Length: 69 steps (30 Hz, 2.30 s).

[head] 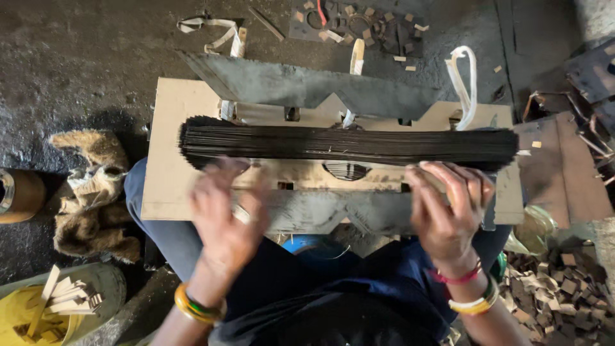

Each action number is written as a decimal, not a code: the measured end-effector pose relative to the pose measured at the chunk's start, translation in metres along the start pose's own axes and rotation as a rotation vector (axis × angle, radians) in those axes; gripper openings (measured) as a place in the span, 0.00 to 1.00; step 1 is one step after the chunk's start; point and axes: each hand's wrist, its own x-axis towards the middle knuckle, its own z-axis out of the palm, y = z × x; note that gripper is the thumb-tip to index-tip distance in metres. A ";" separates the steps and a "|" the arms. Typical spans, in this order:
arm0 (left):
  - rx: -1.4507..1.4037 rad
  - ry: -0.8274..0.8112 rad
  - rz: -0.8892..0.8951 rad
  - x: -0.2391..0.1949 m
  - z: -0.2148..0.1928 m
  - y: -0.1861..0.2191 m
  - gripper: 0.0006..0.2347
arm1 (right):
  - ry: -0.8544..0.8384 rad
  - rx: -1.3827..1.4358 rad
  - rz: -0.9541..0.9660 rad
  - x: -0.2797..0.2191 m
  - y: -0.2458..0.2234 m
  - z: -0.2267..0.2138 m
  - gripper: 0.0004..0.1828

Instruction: The person trims the ends of a bundle of black bristles clamped in a wooden jig using a metal blade. They repeatedly align the bristles and scrape the blade across the ends to even them out.

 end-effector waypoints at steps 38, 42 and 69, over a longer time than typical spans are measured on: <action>-0.406 -0.450 -0.010 0.012 0.007 0.049 0.31 | -0.170 0.218 -0.002 0.000 -0.028 -0.005 0.33; -0.002 -0.373 0.281 -0.007 0.002 0.039 0.22 | -0.152 0.237 -0.030 -0.009 -0.030 -0.004 0.21; 0.095 -0.117 0.150 0.053 0.021 0.083 0.15 | 0.152 -0.018 0.081 0.001 0.107 -0.035 0.06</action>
